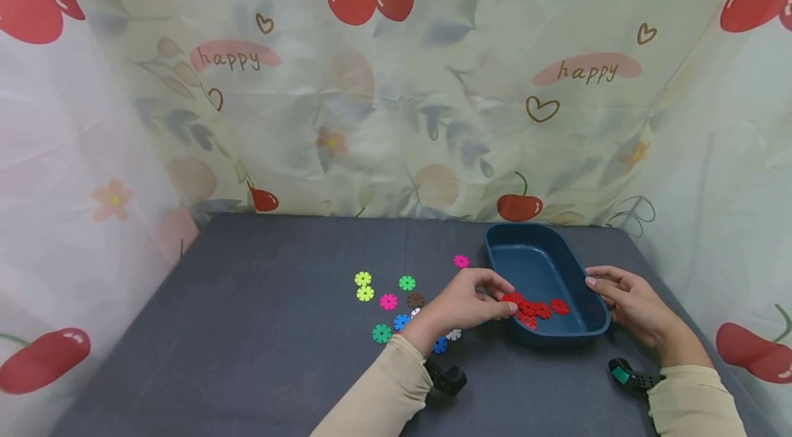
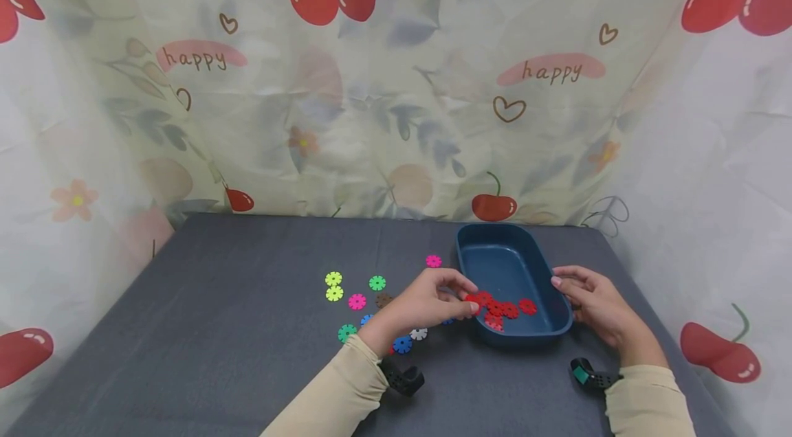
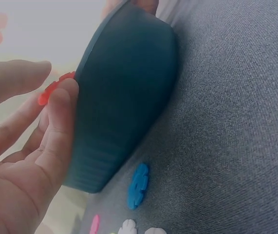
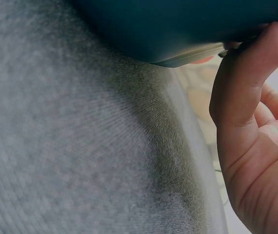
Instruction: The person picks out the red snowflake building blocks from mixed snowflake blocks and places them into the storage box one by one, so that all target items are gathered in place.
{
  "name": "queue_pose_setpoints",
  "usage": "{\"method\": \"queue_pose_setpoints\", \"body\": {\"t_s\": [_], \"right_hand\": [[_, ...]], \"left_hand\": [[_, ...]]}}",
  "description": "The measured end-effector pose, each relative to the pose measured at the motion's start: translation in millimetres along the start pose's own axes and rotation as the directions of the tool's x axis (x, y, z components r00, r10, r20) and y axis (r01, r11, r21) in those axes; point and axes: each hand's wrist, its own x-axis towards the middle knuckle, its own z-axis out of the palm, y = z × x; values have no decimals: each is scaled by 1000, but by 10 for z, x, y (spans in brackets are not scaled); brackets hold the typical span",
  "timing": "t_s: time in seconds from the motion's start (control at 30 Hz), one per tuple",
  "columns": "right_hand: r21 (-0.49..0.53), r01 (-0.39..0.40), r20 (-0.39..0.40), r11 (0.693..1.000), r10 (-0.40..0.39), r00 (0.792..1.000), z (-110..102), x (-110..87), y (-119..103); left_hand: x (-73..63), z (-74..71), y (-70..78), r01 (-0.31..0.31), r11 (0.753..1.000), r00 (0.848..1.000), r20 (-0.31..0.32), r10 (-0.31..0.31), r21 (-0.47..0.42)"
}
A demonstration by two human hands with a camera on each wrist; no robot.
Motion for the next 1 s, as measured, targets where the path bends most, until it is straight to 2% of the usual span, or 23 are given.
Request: {"method": "queue_pose_setpoints", "body": {"t_s": [0.37,0.5,0.63,0.8,1.0], "right_hand": [[0,-15,-5,1000,15,1000,14,-11,48],[-4,-22,-7,1000,22,1000,23,-18,70],[15,-17,1,1000,17,1000,32,-31,64],[18,12,7,1000,-12,1000,14,-40,23],[10,0,0,1000,0,1000,0,-11,-21]], "left_hand": [[-47,15,-7,-6,1000,1000,5,6,-3],[-79,-51,39,-41,999,999,3,41,-10],[-128,-199,164,-87,996,995,-50,85,-34],[-185,-465,352,-139,990,986,-95,138,1],[-335,-790,451,-122,986,985,-111,134,109]]}}
